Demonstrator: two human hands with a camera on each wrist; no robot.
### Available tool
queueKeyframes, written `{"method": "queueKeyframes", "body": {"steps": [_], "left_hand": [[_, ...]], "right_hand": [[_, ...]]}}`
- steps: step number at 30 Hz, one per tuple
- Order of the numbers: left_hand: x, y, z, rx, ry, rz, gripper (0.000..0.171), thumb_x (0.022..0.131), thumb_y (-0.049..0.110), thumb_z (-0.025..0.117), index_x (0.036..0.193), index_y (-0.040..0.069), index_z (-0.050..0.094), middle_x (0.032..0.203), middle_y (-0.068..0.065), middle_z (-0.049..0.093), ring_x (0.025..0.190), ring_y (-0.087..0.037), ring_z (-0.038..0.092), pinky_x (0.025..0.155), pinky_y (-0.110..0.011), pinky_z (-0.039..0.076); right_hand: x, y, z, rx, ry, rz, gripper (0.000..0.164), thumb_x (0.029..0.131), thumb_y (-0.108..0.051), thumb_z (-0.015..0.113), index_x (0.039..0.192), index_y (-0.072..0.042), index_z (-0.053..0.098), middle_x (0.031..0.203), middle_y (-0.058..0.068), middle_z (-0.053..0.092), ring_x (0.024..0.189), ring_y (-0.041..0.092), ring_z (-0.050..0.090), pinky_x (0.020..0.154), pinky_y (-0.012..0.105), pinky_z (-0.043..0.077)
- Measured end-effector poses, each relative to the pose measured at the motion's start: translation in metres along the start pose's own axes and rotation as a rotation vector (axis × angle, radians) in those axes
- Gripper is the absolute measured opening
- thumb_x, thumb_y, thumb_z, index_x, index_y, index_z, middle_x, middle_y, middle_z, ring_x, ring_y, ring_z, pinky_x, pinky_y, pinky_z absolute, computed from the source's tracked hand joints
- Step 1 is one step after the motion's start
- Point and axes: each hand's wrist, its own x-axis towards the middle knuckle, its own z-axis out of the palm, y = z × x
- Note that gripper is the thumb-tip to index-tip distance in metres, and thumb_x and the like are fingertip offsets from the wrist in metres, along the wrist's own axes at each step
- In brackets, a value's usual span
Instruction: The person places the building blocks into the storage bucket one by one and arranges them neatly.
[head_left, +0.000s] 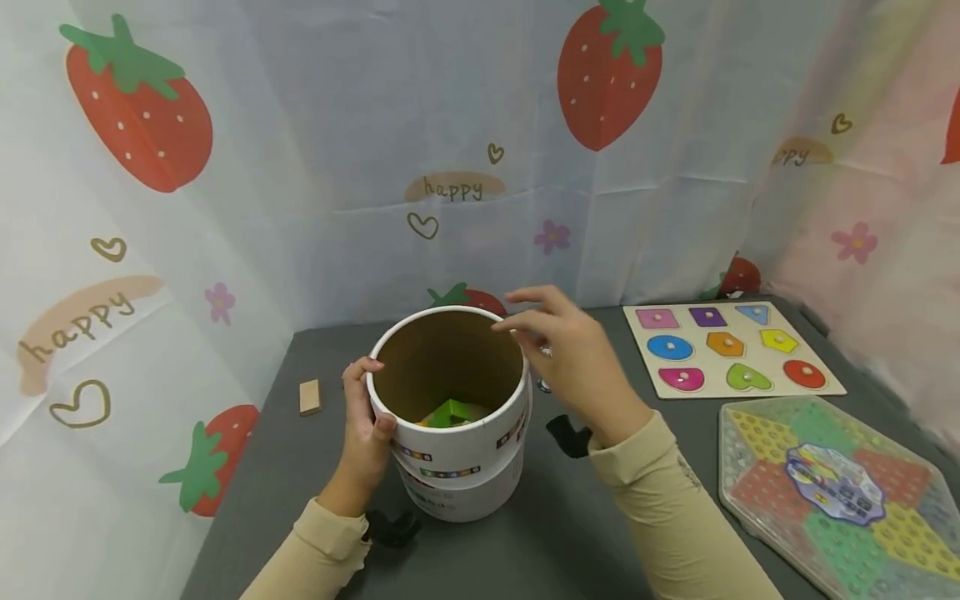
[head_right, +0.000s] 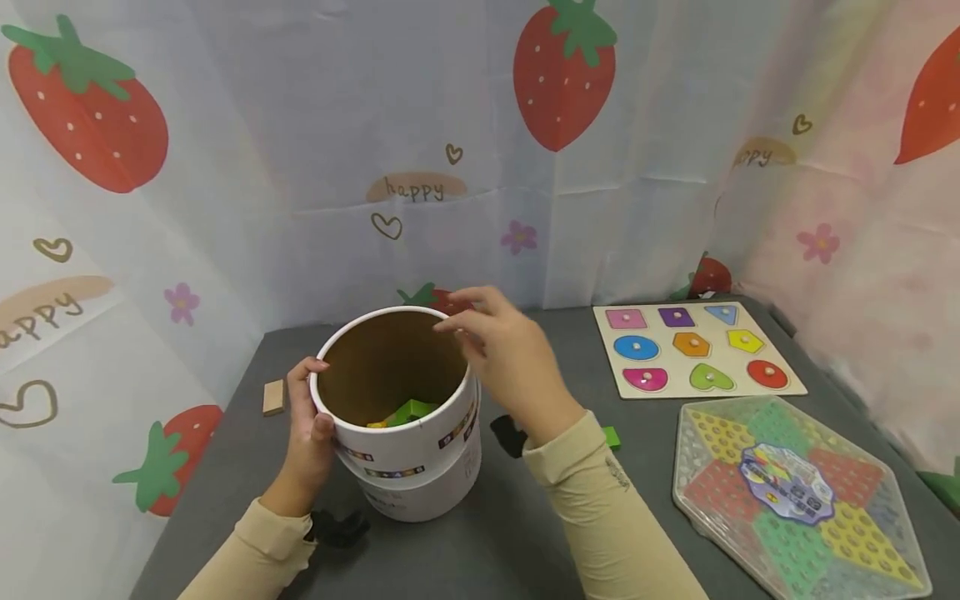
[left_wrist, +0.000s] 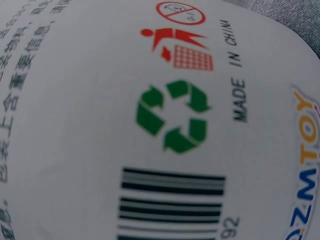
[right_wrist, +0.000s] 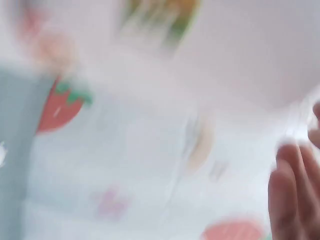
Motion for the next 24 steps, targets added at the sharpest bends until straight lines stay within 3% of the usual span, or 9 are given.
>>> {"method": "queueKeyframes", "body": {"steps": [1, 3, 5, 7, 9, 11, 13, 17, 24], "left_hand": [[0.0, 0.0, 0.001, -0.008, -0.002, 0.0, 0.08, 0.086, 0.06, 0.058, 0.13, 0.003, 0.022, 0.135, -0.034, 0.024, 0.117, -0.048, 0.037, 0.093, -0.035, 0.044], [0.0, 0.0, 0.002, -0.019, -0.003, 0.004, 0.08, 0.086, 0.06, 0.058, 0.13, 0.004, 0.022, 0.135, -0.035, 0.023, 0.118, -0.048, 0.037, 0.094, -0.035, 0.044], [0.0, 0.0, 0.003, -0.027, 0.0, 0.009, 0.08, 0.086, 0.059, 0.059, 0.13, 0.003, 0.022, 0.135, -0.036, 0.023, 0.118, -0.046, 0.038, 0.094, -0.035, 0.044], [0.0, 0.001, 0.002, -0.027, 0.01, 0.013, 0.081, 0.085, 0.06, 0.059, 0.13, 0.003, 0.022, 0.134, -0.037, 0.022, 0.118, -0.045, 0.039, 0.094, -0.033, 0.044], [0.0, 0.002, 0.001, -0.029, 0.021, 0.018, 0.08, 0.085, 0.059, 0.059, 0.13, 0.004, 0.023, 0.134, -0.037, 0.023, 0.118, -0.045, 0.039, 0.093, -0.033, 0.044], [0.001, 0.003, -0.001, -0.039, 0.025, 0.02, 0.079, 0.086, 0.058, 0.06, 0.131, 0.005, 0.023, 0.135, -0.036, 0.022, 0.118, -0.048, 0.037, 0.094, -0.033, 0.044], [0.002, 0.003, -0.003, -0.047, 0.021, 0.023, 0.078, 0.086, 0.057, 0.06, 0.131, 0.006, 0.023, 0.136, -0.035, 0.022, 0.118, -0.05, 0.035, 0.094, -0.034, 0.044], [0.003, 0.001, -0.002, -0.069, 0.014, 0.026, 0.077, 0.086, 0.056, 0.061, 0.131, 0.005, 0.024, 0.136, -0.035, 0.023, 0.118, -0.052, 0.034, 0.094, -0.036, 0.044], [0.001, -0.004, 0.004, -0.092, 0.005, 0.021, 0.077, 0.086, 0.056, 0.062, 0.13, 0.005, 0.024, 0.136, -0.036, 0.022, 0.119, -0.05, 0.035, 0.094, -0.035, 0.044]], "right_hand": [[-0.007, 0.011, -0.005, -0.017, 0.049, 0.069, 0.021, 0.087, -0.004, 0.068, 0.103, -0.016, 0.073, 0.122, 0.002, 0.056, 0.086, 0.016, 0.062, 0.067, 0.031, 0.051], [-0.026, 0.035, -0.013, -0.066, 0.026, 0.256, 0.019, 0.086, -0.007, 0.069, 0.104, -0.014, 0.072, 0.117, 0.007, 0.056, 0.085, 0.02, 0.061, 0.068, 0.037, 0.051], [-0.047, 0.058, -0.019, -0.148, -0.128, 0.461, 0.024, 0.086, -0.015, 0.072, 0.11, -0.014, 0.07, 0.116, 0.013, 0.056, 0.086, 0.026, 0.062, 0.068, 0.043, 0.051], [-0.069, 0.079, -0.02, -0.21, -0.334, 0.588, 0.035, 0.085, -0.023, 0.073, 0.118, -0.013, 0.066, 0.122, 0.02, 0.055, 0.091, 0.032, 0.061, 0.07, 0.049, 0.05], [-0.086, 0.095, -0.018, -0.214, -0.475, 0.65, 0.044, 0.083, -0.026, 0.075, 0.122, -0.01, 0.063, 0.125, 0.027, 0.052, 0.094, 0.038, 0.06, 0.074, 0.054, 0.048], [-0.102, 0.105, -0.013, -0.183, -0.53, 0.673, 0.048, 0.08, -0.025, 0.078, 0.122, -0.008, 0.063, 0.124, 0.028, 0.053, 0.097, 0.039, 0.059, 0.076, 0.055, 0.048], [-0.114, 0.113, -0.007, -0.159, -0.542, 0.669, 0.05, 0.076, -0.021, 0.081, 0.12, -0.006, 0.064, 0.116, 0.027, 0.056, 0.091, 0.036, 0.059, 0.076, 0.053, 0.048], [-0.13, 0.124, 0.005, -0.147, -0.48, 0.678, 0.043, 0.071, -0.014, 0.084, 0.109, -0.003, 0.067, 0.101, 0.02, 0.062, 0.08, 0.029, 0.057, 0.073, 0.049, 0.048], [-0.133, 0.123, 0.008, -0.182, -0.296, 0.729, 0.029, 0.079, -0.013, 0.078, 0.103, -0.002, 0.068, 0.092, 0.014, 0.061, 0.077, 0.027, 0.057, 0.069, 0.047, 0.048]]}}
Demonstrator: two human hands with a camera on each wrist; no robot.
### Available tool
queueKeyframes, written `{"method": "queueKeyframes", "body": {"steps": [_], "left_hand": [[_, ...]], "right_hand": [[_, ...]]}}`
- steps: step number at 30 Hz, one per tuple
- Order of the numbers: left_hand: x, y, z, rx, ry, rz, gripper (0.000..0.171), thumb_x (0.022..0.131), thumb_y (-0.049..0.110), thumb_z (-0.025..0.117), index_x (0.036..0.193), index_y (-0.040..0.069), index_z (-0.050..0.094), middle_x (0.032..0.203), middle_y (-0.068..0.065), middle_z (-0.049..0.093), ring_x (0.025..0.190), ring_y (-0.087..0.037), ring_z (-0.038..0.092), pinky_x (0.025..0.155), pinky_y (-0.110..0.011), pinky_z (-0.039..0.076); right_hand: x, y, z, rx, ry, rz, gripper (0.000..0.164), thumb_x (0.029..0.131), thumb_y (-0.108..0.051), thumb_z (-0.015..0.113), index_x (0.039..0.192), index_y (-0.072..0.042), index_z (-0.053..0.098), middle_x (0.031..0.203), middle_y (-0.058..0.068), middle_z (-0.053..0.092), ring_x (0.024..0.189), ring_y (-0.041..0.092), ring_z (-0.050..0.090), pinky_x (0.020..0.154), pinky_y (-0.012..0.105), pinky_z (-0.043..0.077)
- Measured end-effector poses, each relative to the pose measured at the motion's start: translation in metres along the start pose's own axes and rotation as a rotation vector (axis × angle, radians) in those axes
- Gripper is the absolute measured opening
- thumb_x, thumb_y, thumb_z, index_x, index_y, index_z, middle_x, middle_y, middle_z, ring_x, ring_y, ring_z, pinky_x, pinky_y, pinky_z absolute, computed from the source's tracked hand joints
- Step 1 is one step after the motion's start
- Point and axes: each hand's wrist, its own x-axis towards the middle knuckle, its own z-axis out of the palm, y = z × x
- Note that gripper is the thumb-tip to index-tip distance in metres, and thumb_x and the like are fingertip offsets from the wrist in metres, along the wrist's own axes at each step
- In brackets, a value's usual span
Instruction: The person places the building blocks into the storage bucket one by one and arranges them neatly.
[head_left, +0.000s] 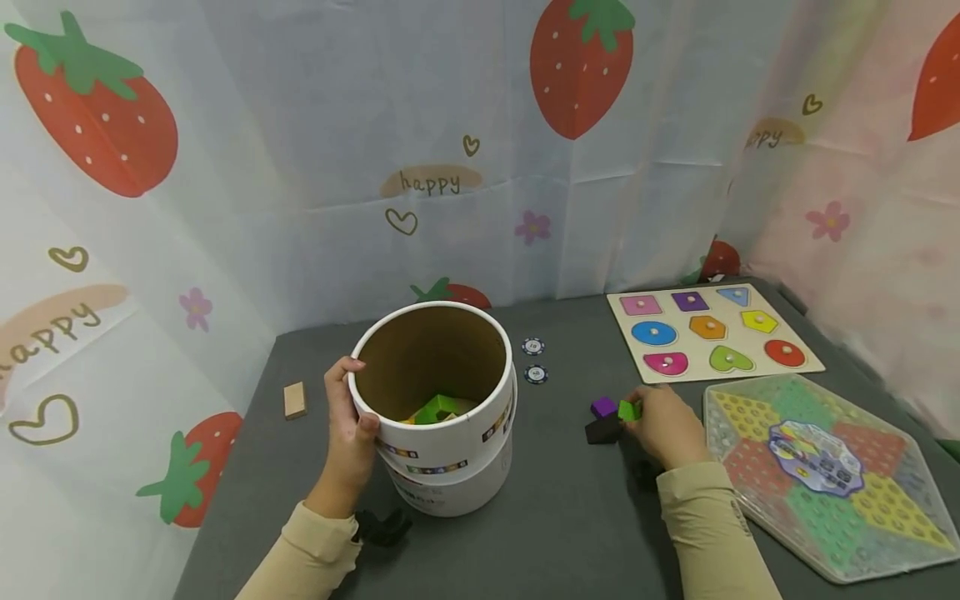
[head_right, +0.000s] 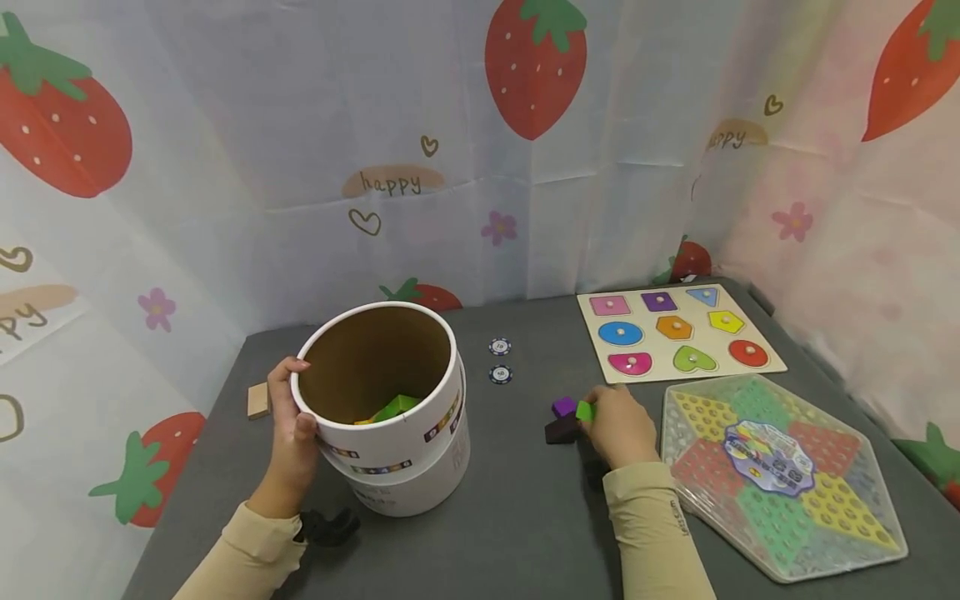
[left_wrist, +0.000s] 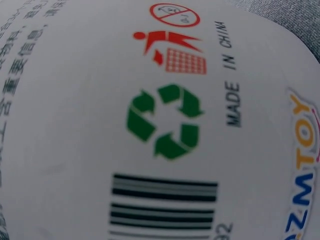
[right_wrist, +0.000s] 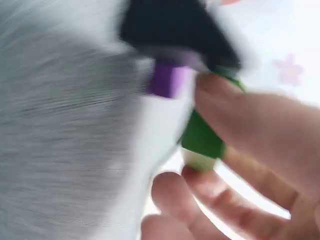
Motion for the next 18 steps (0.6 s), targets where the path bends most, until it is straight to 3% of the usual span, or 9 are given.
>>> {"method": "queueKeyframes", "body": {"steps": [3, 5, 11, 14, 18], "left_hand": [[0.0, 0.0, -0.001, 0.001, -0.002, 0.003, 0.077, 0.086, 0.056, 0.062, 0.13, 0.006, 0.024, 0.136, -0.036, 0.022, 0.119, -0.051, 0.034, 0.094, -0.036, 0.044], [0.0, 0.001, -0.002, 0.002, -0.005, 0.005, 0.076, 0.086, 0.056, 0.061, 0.13, 0.006, 0.025, 0.135, -0.036, 0.022, 0.119, -0.051, 0.034, 0.094, -0.036, 0.044], [0.003, 0.0, -0.002, 0.001, -0.014, 0.011, 0.077, 0.086, 0.056, 0.061, 0.13, 0.005, 0.024, 0.134, -0.039, 0.021, 0.119, -0.046, 0.038, 0.094, -0.036, 0.044], [0.003, 0.0, -0.002, 0.002, -0.008, 0.013, 0.078, 0.085, 0.057, 0.062, 0.13, 0.005, 0.025, 0.133, -0.039, 0.022, 0.119, -0.043, 0.04, 0.094, -0.036, 0.044], [0.0, -0.001, -0.001, 0.014, 0.005, 0.005, 0.078, 0.085, 0.057, 0.062, 0.13, 0.004, 0.025, 0.132, -0.037, 0.024, 0.117, -0.043, 0.041, 0.092, -0.036, 0.044]], "right_hand": [[0.001, -0.021, -0.016, 0.06, 0.105, -0.07, 0.033, 0.083, -0.016, 0.075, 0.112, -0.003, 0.066, 0.099, 0.016, 0.059, 0.081, 0.028, 0.059, 0.07, 0.046, 0.049], [0.001, -0.044, -0.031, 0.11, 0.143, -0.161, 0.038, 0.085, -0.018, 0.073, 0.12, -0.007, 0.063, 0.103, 0.013, 0.058, 0.084, 0.026, 0.059, 0.071, 0.044, 0.05], [-0.004, -0.124, -0.076, 0.153, 0.194, -0.555, 0.045, 0.081, -0.013, 0.077, 0.123, -0.019, 0.063, 0.107, -0.001, 0.054, 0.089, 0.015, 0.057, 0.075, 0.033, 0.052], [-0.005, -0.16, -0.081, 0.106, 0.146, -0.748, 0.046, 0.078, -0.009, 0.079, 0.121, -0.018, 0.065, 0.108, -0.002, 0.054, 0.088, 0.011, 0.057, 0.075, 0.027, 0.051], [-0.008, -0.197, -0.067, -0.006, 0.048, -0.816, 0.041, 0.08, -0.013, 0.078, 0.118, -0.019, 0.066, 0.105, -0.005, 0.061, 0.087, 0.009, 0.058, 0.074, 0.025, 0.049]]}}
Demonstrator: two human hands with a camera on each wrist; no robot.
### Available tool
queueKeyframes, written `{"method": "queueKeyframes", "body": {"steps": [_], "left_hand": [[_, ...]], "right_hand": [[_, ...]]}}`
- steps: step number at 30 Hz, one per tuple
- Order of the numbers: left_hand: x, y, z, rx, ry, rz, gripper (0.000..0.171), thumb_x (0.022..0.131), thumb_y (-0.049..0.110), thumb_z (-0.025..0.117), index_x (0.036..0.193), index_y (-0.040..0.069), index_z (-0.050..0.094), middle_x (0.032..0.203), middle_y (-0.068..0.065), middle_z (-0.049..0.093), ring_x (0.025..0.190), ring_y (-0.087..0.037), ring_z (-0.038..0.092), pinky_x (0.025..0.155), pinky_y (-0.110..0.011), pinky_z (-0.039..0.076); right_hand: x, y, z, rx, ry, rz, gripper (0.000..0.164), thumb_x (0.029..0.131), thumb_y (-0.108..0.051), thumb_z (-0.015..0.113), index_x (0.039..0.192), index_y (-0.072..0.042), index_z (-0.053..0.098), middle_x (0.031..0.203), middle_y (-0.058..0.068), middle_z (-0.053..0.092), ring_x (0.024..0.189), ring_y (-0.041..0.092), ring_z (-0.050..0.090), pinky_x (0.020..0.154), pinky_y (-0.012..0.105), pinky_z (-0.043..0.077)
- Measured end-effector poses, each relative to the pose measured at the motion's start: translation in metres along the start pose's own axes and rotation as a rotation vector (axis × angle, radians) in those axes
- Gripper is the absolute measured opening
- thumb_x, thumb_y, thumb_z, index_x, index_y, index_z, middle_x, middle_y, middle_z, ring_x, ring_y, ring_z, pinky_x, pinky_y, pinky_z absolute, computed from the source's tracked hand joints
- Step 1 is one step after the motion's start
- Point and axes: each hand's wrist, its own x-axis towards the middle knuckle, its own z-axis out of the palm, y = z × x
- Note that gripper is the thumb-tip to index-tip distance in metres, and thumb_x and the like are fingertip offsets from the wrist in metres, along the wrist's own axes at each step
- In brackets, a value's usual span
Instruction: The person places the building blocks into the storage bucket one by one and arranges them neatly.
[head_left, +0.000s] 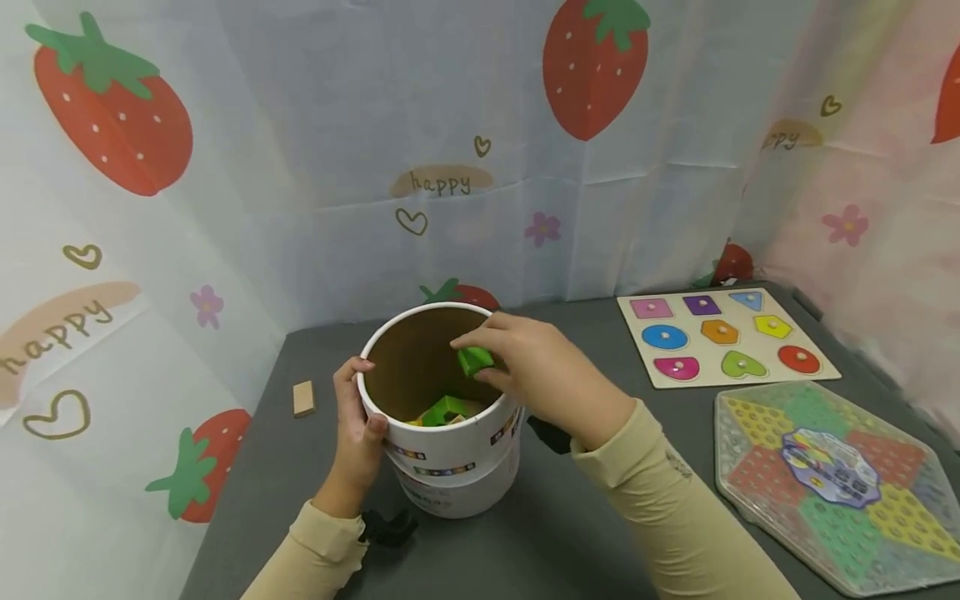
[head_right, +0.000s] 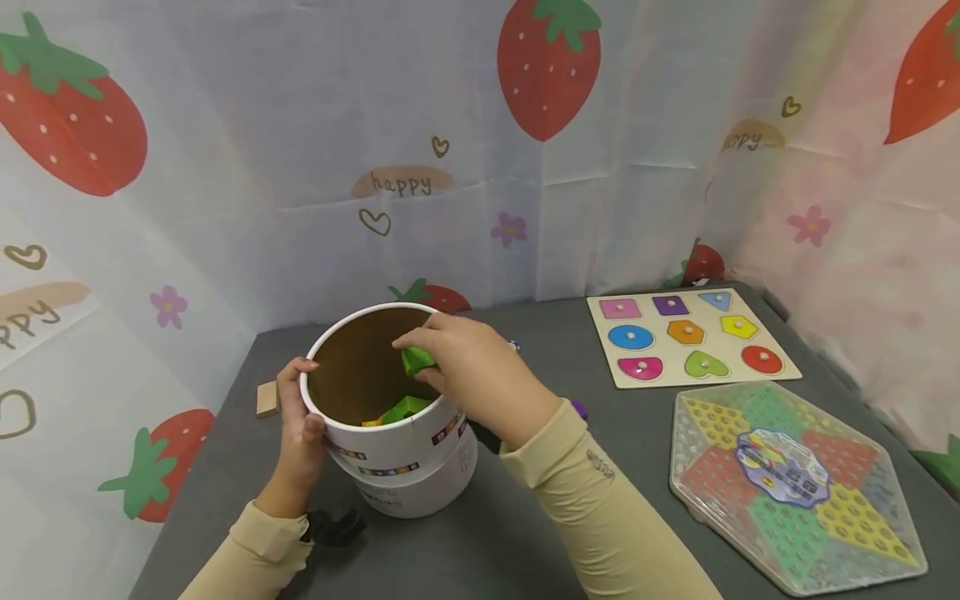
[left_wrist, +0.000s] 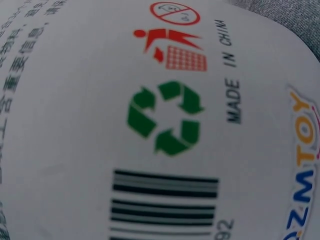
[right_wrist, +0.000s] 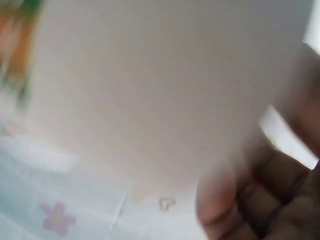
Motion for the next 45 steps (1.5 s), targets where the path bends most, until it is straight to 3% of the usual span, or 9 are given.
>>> {"method": "queueKeyframes", "body": {"steps": [7, 11, 14, 19, 23, 29, 37, 40, 45], "left_hand": [[-0.004, 0.002, 0.003, 0.033, 0.002, -0.015, 0.078, 0.086, 0.058, 0.06, 0.13, 0.004, 0.024, 0.133, -0.036, 0.024, 0.116, -0.046, 0.04, 0.092, -0.035, 0.045], [-0.003, 0.003, 0.003, 0.049, -0.021, -0.028, 0.079, 0.086, 0.059, 0.058, 0.131, 0.004, 0.022, 0.135, -0.034, 0.024, 0.117, -0.049, 0.038, 0.093, -0.036, 0.045], [0.0, 0.003, 0.002, 0.061, -0.039, -0.033, 0.08, 0.087, 0.06, 0.056, 0.131, 0.004, 0.021, 0.137, -0.032, 0.024, 0.117, -0.053, 0.035, 0.093, -0.038, 0.045], [0.001, 0.006, 0.0, 0.053, -0.026, -0.018, 0.083, 0.085, 0.061, 0.058, 0.13, 0.002, 0.021, 0.136, -0.035, 0.024, 0.116, -0.053, 0.035, 0.093, -0.039, 0.044], [0.001, 0.009, -0.003, 0.046, -0.004, -0.019, 0.082, 0.084, 0.061, 0.059, 0.13, 0.004, 0.022, 0.134, -0.037, 0.023, 0.116, -0.049, 0.037, 0.093, -0.038, 0.044], [0.0, 0.011, -0.005, 0.024, 0.009, -0.014, 0.079, 0.085, 0.059, 0.06, 0.131, 0.006, 0.024, 0.133, -0.04, 0.021, 0.118, -0.042, 0.04, 0.093, -0.037, 0.044], [-0.004, 0.013, -0.006, 0.02, 0.022, -0.013, 0.077, 0.085, 0.058, 0.061, 0.13, 0.007, 0.025, 0.133, -0.039, 0.022, 0.117, -0.046, 0.039, 0.093, -0.037, 0.044], [-0.004, 0.012, -0.005, 0.028, 0.005, -0.024, 0.078, 0.086, 0.059, 0.06, 0.131, 0.007, 0.024, 0.134, -0.037, 0.023, 0.116, -0.052, 0.035, 0.093, -0.039, 0.044], [-0.002, 0.011, -0.003, 0.048, -0.028, -0.052, 0.078, 0.085, 0.061, 0.057, 0.131, 0.009, 0.022, 0.137, -0.035, 0.022, 0.117, -0.056, 0.033, 0.093, -0.039, 0.045]], "right_hand": [[0.011, -0.016, 0.02, 0.046, -0.062, 0.033, 0.026, 0.082, -0.008, 0.075, 0.106, -0.018, 0.069, 0.103, -0.005, 0.067, 0.086, 0.008, 0.06, 0.074, 0.024, 0.048], [0.0, 0.007, 0.014, 0.1, 0.163, 0.096, 0.021, 0.085, -0.006, 0.072, 0.103, -0.017, 0.071, 0.105, -0.005, 0.066, 0.085, 0.009, 0.06, 0.072, 0.026, 0.049], [-0.016, 0.038, 0.005, 0.069, 0.297, 0.29, 0.014, 0.086, -0.009, 0.07, 0.098, -0.016, 0.072, 0.096, -0.003, 0.065, 0.082, 0.014, 0.061, 0.069, 0.033, 0.049], [-0.053, 0.095, 0.008, 0.008, -0.052, 0.638, 0.02, 0.088, -0.02, 0.069, 0.106, -0.013, 0.07, 0.097, 0.006, 0.066, 0.086, 0.024, 0.062, 0.07, 0.043, 0.048], [-0.08, 0.124, 0.034, 0.028, -0.297, 0.719, 0.022, 0.086, -0.024, 0.072, 0.105, -0.013, 0.072, 0.095, 0.006, 0.068, 0.083, 0.024, 0.061, 0.068, 0.045, 0.048], [-0.102, 0.132, 0.067, 0.06, -0.363, 0.68, 0.021, 0.078, -0.025, 0.08, 0.096, -0.017, 0.076, 0.106, 0.011, 0.067, 0.093, 0.029, 0.06, 0.077, 0.052, 0.047], [-0.1, 0.126, 0.071, 0.092, -0.318, 0.57, 0.02, 0.072, -0.018, 0.084, 0.088, -0.015, 0.073, 0.093, 0.006, 0.068, 0.087, 0.024, 0.06, 0.078, 0.046, 0.048], [-0.091, 0.118, 0.062, 0.085, -0.194, 0.517, 0.022, 0.073, -0.02, 0.084, 0.091, -0.014, 0.072, 0.091, 0.005, 0.065, 0.084, 0.024, 0.06, 0.076, 0.045, 0.048], [-0.062, 0.078, 0.028, 0.022, 0.179, 0.39, 0.031, 0.075, -0.025, 0.083, 0.102, -0.016, 0.072, 0.097, 0.003, 0.059, 0.07, 0.017, 0.053, 0.06, 0.035, 0.047]]}}
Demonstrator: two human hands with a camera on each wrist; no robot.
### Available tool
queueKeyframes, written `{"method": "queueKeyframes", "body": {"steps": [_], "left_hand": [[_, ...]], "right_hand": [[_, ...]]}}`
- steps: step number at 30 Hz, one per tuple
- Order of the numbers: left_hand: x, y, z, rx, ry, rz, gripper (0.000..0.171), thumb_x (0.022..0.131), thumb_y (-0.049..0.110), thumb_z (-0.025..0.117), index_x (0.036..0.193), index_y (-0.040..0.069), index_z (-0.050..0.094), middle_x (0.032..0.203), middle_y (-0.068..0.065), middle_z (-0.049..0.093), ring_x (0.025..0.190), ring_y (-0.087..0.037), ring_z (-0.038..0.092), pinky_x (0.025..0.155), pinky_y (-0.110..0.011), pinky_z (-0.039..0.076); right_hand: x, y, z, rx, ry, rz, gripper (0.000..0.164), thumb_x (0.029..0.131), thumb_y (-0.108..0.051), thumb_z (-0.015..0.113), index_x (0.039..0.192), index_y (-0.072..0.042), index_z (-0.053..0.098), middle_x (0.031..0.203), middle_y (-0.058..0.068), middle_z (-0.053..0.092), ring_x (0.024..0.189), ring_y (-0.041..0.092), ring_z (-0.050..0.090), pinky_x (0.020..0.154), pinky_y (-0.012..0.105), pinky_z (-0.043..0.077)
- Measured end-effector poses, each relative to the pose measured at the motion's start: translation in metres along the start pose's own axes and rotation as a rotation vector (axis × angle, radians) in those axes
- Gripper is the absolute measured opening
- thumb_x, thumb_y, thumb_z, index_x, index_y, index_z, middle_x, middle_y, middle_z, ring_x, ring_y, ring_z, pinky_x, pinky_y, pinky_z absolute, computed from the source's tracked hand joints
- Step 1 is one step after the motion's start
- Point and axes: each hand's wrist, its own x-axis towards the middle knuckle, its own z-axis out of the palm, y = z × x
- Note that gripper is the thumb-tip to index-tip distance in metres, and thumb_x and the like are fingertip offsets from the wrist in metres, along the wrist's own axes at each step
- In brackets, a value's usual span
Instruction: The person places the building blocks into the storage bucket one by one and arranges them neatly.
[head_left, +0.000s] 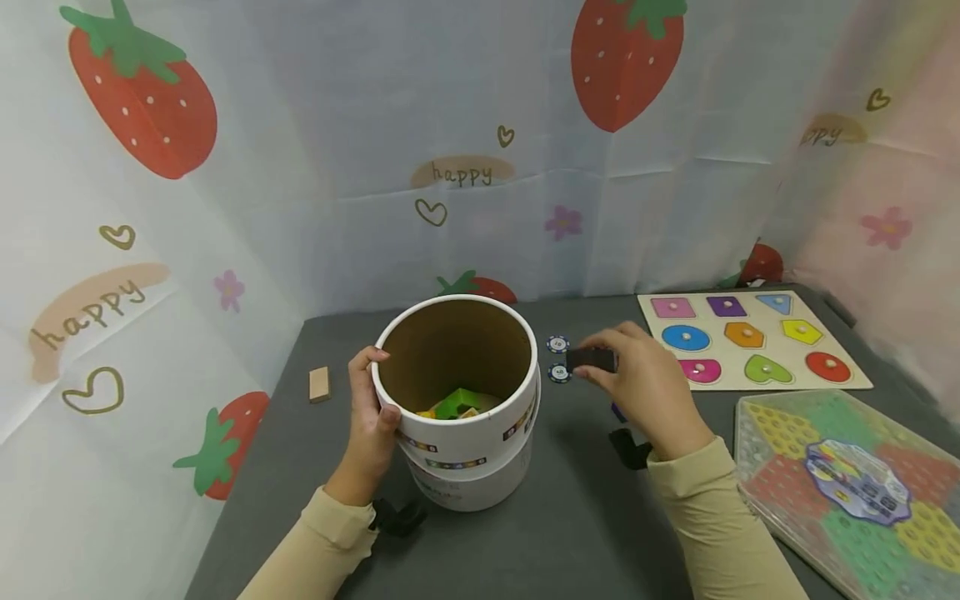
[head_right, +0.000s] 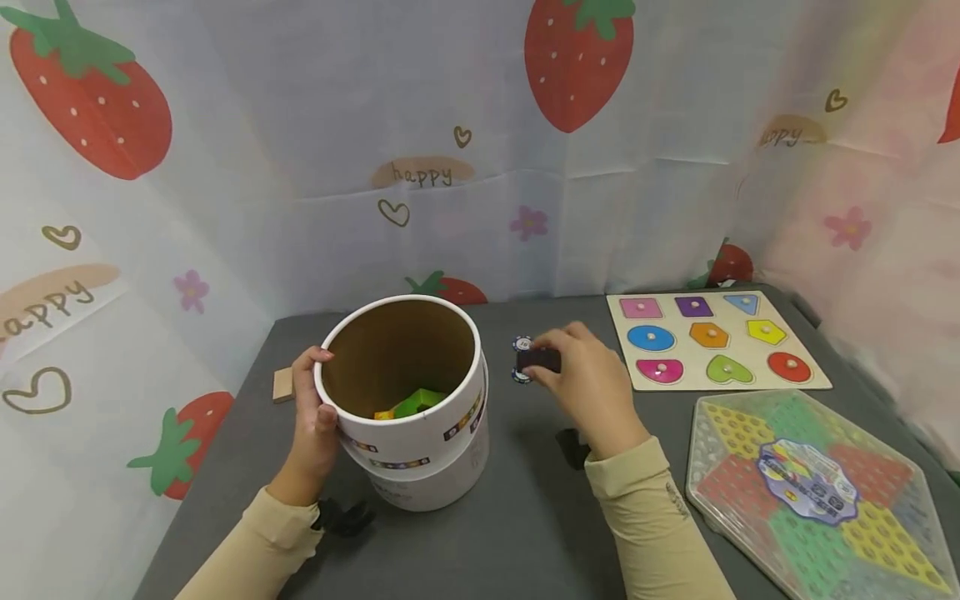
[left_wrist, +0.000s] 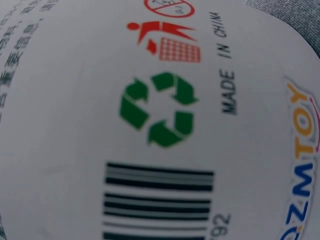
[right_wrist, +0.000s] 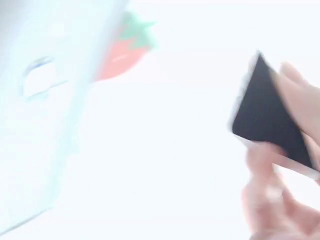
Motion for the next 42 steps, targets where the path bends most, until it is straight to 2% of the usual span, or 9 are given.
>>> {"method": "queueKeyframes", "body": {"steps": [4, 8, 17, 20, 23, 27, 33, 36, 42], "left_hand": [[0.001, 0.0, 0.002, 0.003, -0.003, -0.009, 0.078, 0.085, 0.062, 0.058, 0.132, 0.011, 0.022, 0.138, -0.034, 0.021, 0.118, -0.053, 0.035, 0.094, -0.038, 0.045], [0.002, 0.0, 0.003, -0.001, 0.0, 0.002, 0.078, 0.085, 0.061, 0.058, 0.131, 0.01, 0.023, 0.136, -0.036, 0.021, 0.119, -0.049, 0.037, 0.094, -0.038, 0.045], [0.002, 0.001, 0.004, 0.011, 0.018, -0.006, 0.079, 0.085, 0.062, 0.057, 0.131, 0.007, 0.022, 0.137, -0.033, 0.022, 0.116, -0.052, 0.036, 0.093, -0.04, 0.044], [0.001, 0.002, 0.004, -0.002, 0.024, 0.003, 0.078, 0.086, 0.061, 0.057, 0.131, 0.007, 0.023, 0.136, -0.035, 0.021, 0.116, -0.05, 0.037, 0.093, -0.039, 0.044], [0.0, 0.002, 0.005, -0.019, 0.025, 0.015, 0.078, 0.086, 0.059, 0.058, 0.131, 0.007, 0.023, 0.136, -0.036, 0.021, 0.117, -0.051, 0.036, 0.093, -0.038, 0.044], [0.001, 0.001, 0.006, -0.041, 0.018, 0.028, 0.077, 0.087, 0.058, 0.059, 0.132, 0.007, 0.023, 0.137, -0.035, 0.022, 0.118, -0.052, 0.034, 0.095, -0.039, 0.043], [0.002, 0.003, 0.005, -0.036, 0.029, 0.032, 0.076, 0.086, 0.058, 0.059, 0.132, 0.009, 0.024, 0.136, -0.037, 0.021, 0.119, -0.052, 0.033, 0.095, -0.037, 0.043], [0.001, 0.003, 0.005, -0.032, 0.035, 0.038, 0.075, 0.087, 0.058, 0.059, 0.132, 0.009, 0.025, 0.135, -0.038, 0.021, 0.119, -0.05, 0.034, 0.094, -0.036, 0.043], [0.002, 0.0, 0.008, -0.058, 0.031, 0.04, 0.074, 0.087, 0.057, 0.06, 0.132, 0.01, 0.025, 0.134, -0.039, 0.02, 0.119, -0.047, 0.036, 0.094, -0.037, 0.044]], "right_hand": [[0.017, -0.046, -0.021, 0.049, 0.207, -0.201, 0.028, 0.076, -0.021, 0.081, 0.103, -0.014, 0.072, 0.1, 0.002, 0.056, 0.066, 0.011, 0.046, 0.055, 0.028, 0.045], [0.032, -0.076, -0.026, 0.093, 0.251, -0.355, 0.02, 0.079, -0.016, 0.078, 0.097, -0.013, 0.071, 0.097, 0.001, 0.056, 0.07, 0.01, 0.051, 0.062, 0.027, 0.049], [0.054, -0.103, -0.003, 0.061, -0.213, -0.606, 0.023, 0.089, -0.01, 0.068, 0.11, -0.02, 0.07, 0.102, -0.007, 0.057, 0.083, 0.005, 0.057, 0.073, 0.021, 0.047], [0.054, -0.1, 0.0, 0.065, -0.237, -0.637, 0.022, 0.091, -0.012, 0.066, 0.111, -0.021, 0.069, 0.104, -0.009, 0.06, 0.086, 0.003, 0.057, 0.075, 0.022, 0.046], [0.053, -0.083, -0.002, 0.097, -0.067, -0.516, 0.019, 0.091, -0.013, 0.065, 0.108, -0.021, 0.07, 0.103, -0.009, 0.06, 0.085, 0.006, 0.055, 0.072, 0.025, 0.047], [0.048, -0.039, -0.003, 0.075, 0.099, -0.131, 0.016, 0.092, -0.015, 0.062, 0.106, -0.018, 0.07, 0.098, -0.003, 0.059, 0.082, 0.014, 0.055, 0.07, 0.033, 0.047], [0.024, 0.036, 0.018, -0.18, -0.281, 0.266, 0.04, 0.088, -0.025, 0.069, 0.125, -0.012, 0.061, 0.124, 0.021, 0.055, 0.1, 0.039, 0.06, 0.078, 0.054, 0.049], [0.009, 0.061, 0.032, -0.198, -0.456, 0.322, 0.047, 0.083, -0.025, 0.075, 0.125, -0.01, 0.06, 0.126, 0.026, 0.051, 0.107, 0.044, 0.055, 0.081, 0.058, 0.046], [-0.005, 0.083, 0.049, -0.08, -0.485, 0.313, 0.031, 0.075, -0.018, 0.082, 0.1, -0.008, 0.066, 0.097, 0.015, 0.057, 0.077, 0.027, 0.055, 0.066, 0.041, 0.048]]}}
